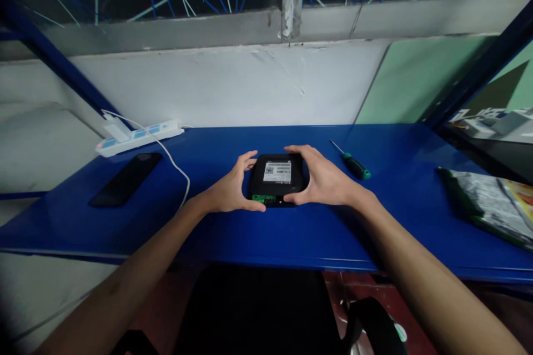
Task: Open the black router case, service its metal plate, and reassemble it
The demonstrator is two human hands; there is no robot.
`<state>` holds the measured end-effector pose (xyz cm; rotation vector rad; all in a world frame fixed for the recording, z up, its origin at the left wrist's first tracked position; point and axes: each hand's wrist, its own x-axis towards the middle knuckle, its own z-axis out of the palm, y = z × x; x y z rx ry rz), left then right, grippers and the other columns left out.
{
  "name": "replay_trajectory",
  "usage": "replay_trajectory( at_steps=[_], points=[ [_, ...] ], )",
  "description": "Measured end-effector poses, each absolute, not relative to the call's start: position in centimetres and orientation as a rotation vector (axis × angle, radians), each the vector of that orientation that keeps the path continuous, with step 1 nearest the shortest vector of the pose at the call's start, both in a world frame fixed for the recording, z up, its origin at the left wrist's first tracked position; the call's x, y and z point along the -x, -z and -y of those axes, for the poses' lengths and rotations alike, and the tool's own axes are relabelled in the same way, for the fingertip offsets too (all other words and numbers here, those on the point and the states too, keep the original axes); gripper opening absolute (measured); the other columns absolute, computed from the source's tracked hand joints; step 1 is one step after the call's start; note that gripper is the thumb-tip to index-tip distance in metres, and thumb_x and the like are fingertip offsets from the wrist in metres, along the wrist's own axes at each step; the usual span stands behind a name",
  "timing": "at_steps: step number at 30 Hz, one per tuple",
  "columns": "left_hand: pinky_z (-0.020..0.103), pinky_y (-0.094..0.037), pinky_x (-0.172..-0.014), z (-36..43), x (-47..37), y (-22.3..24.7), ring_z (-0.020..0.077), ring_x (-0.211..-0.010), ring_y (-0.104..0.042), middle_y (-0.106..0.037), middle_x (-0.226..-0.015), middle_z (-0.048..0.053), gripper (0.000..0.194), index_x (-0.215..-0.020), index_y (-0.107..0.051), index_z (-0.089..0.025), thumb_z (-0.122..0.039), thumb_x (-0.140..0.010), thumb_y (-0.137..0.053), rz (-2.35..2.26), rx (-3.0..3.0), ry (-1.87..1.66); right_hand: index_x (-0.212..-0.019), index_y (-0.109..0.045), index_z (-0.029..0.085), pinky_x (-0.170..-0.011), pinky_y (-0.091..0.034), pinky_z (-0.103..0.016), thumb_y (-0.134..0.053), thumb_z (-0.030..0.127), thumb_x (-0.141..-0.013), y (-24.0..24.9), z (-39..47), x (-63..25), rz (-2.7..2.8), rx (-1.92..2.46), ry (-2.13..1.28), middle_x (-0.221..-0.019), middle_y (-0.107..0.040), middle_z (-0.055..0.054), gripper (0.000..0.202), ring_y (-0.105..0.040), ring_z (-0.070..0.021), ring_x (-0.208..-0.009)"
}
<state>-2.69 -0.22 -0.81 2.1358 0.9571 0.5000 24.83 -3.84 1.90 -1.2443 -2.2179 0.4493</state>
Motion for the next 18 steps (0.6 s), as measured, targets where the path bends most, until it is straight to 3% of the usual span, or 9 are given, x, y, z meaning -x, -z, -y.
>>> replay_trajectory(
  at_steps=[10,18],
  points=[
    [0.064,-0.030,-0.114,0.7,4.1,-0.5,0.0430,-0.145,-0.028,-0.031,-0.154,0.022,0.125,-0.155,-0.004,-0.023,-0.056,-0.064,-0.082,-1.010,-2.218,-0.434,-0.151,-0.028,0.017,-0.107,-0.043,-0.059,-0.084,0.057,-0.058,-1.4,2.2,-26.8,1.974,1.355,-0.451,-0.141,-0.053,-0.021,0.115,-0.056,-0.0381,-0.127],
    [0.067,-0.042,-0.099,-0.9,10.0,-3.7,0.0485,-0.135,-0.044,-0.032,-0.156,0.027,0.123,-0.157,0.005,-0.024,-0.043,-0.068,-0.077,-1.173,-2.235,-0.251,-0.156,-0.018,0.021,-0.106,-0.042,-0.062,-0.083,0.059,-0.058,-0.7,2.2,-26.5,2.035,1.343,-0.435,-0.139,-0.054,-0.020,0.124,-0.056,-0.0392,-0.126]
  ],
)
